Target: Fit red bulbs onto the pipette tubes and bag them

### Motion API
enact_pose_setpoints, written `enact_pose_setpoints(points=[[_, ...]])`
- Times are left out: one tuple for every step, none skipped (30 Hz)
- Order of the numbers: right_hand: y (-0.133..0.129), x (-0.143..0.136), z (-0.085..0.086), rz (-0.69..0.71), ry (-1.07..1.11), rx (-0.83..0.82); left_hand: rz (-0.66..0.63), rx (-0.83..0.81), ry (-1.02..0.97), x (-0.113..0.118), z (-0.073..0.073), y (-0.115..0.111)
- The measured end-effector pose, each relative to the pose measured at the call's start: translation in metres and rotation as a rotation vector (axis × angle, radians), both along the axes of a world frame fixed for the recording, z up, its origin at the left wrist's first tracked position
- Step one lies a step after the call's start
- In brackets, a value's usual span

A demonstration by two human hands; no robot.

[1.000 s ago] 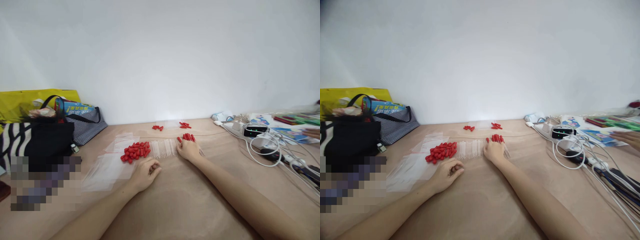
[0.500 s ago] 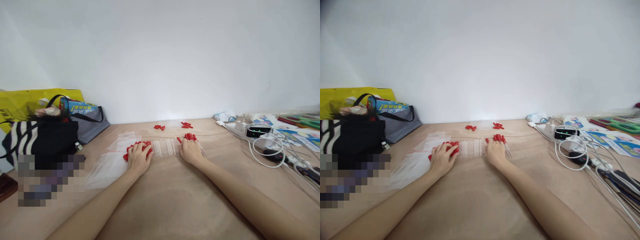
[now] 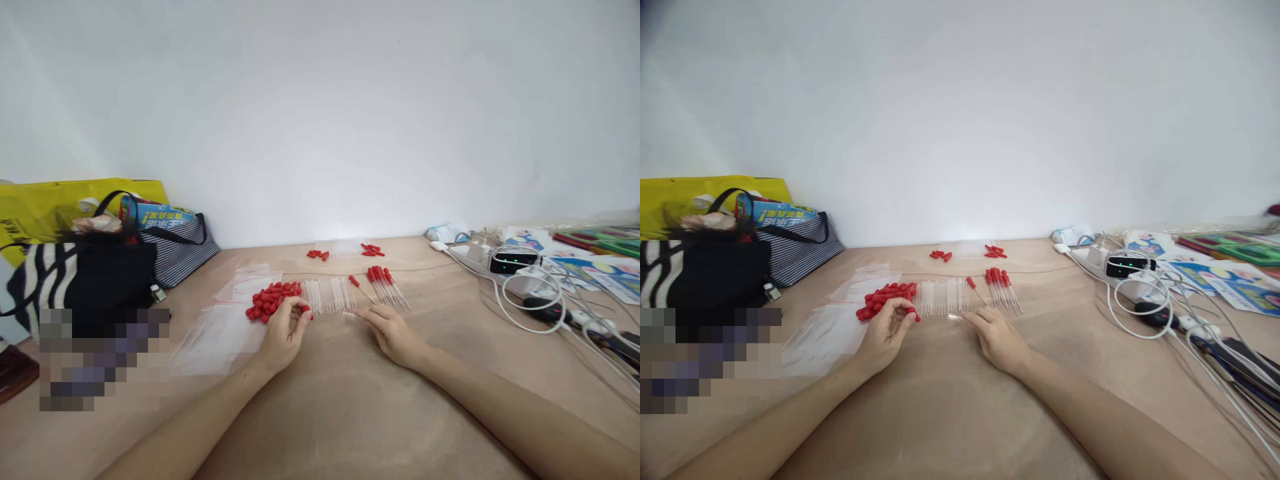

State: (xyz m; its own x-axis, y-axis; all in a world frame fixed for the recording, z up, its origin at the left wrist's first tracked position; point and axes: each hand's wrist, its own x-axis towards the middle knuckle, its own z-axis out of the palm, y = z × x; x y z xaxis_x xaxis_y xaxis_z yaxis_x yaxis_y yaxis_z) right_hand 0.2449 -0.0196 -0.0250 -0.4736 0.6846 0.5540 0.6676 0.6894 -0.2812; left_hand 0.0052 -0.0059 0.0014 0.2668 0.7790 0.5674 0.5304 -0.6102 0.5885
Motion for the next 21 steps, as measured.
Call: enact_pose_setpoints(points=[[0.000, 0.000, 0.001, 0.010, -0.003, -0.005, -0.080, -0.086, -0.030, 0.000, 0.000, -0.006], [0.001, -0.001, 0.001, 0.015, -0.001, -0.015, -0.151, -0.162, -0.031, 0.000, 0.000, -0.010], [0.001, -0.001, 0.001, 0.018, 0.001, -0.027, -0.206, -0.216, -0.008, -0.001, 0.001, -0.014], [0.001, -0.001, 0.002, 0.018, 0.004, -0.041, -0.235, -0.242, 0.033, -0.002, 0.002, -0.016], [0.001, 0.000, 0.002, 0.016, 0.006, -0.056, -0.236, -0.238, 0.081, -0.004, 0.003, -0.017], [0.001, 0.000, 0.002, 0.014, 0.005, -0.070, -0.216, -0.210, 0.129, -0.005, 0.005, -0.018], [0.001, -0.001, 0.003, 0.013, 0.001, -0.082, -0.187, -0.174, 0.170, -0.007, 0.006, -0.017], [0.001, -0.001, 0.003, 0.014, -0.005, -0.092, -0.158, -0.140, 0.203, -0.008, 0.007, -0.017], [0.001, -0.001, 0.003, 0.017, -0.013, -0.098, -0.138, -0.120, 0.227, -0.008, 0.008, -0.016], [0.000, -0.001, 0.004, 0.019, -0.021, -0.100, -0.128, -0.111, 0.242, -0.009, 0.009, -0.016], [0.000, -0.001, 0.004, 0.022, -0.029, -0.098, -0.130, -0.108, 0.259, -0.009, 0.009, -0.015], [0.000, -0.002, 0.004, 0.024, -0.036, -0.094, -0.134, -0.103, 0.277, -0.008, 0.009, -0.015], [0.000, -0.002, 0.005, 0.021, -0.043, -0.087, -0.140, -0.093, 0.298, -0.008, 0.009, -0.015], [0.000, -0.002, 0.005, 0.012, -0.049, -0.079, -0.145, -0.082, 0.319, -0.007, 0.008, -0.015], [-0.001, -0.003, 0.005, -0.002, -0.056, -0.070, -0.149, -0.074, 0.338, -0.006, 0.007, -0.015], [-0.001, -0.004, 0.005, -0.016, -0.062, -0.063, -0.154, -0.069, 0.352, -0.005, 0.006, -0.014], [-0.002, -0.005, 0.006, -0.030, -0.067, -0.058, -0.159, -0.065, 0.358, -0.004, 0.005, -0.014], [-0.002, -0.006, 0.006, -0.039, -0.069, -0.055, -0.165, -0.062, 0.358, -0.003, 0.004, -0.013], [-0.003, -0.008, 0.007, -0.043, -0.066, -0.055, -0.169, -0.060, 0.356, -0.002, 0.003, -0.013], [-0.004, -0.010, 0.007, -0.042, -0.060, -0.055, -0.167, -0.061, 0.349, 0.000, 0.003, -0.013], [-0.006, -0.012, 0.008, -0.040, -0.055, -0.054, -0.158, -0.065, 0.339, 0.001, 0.002, -0.013]])
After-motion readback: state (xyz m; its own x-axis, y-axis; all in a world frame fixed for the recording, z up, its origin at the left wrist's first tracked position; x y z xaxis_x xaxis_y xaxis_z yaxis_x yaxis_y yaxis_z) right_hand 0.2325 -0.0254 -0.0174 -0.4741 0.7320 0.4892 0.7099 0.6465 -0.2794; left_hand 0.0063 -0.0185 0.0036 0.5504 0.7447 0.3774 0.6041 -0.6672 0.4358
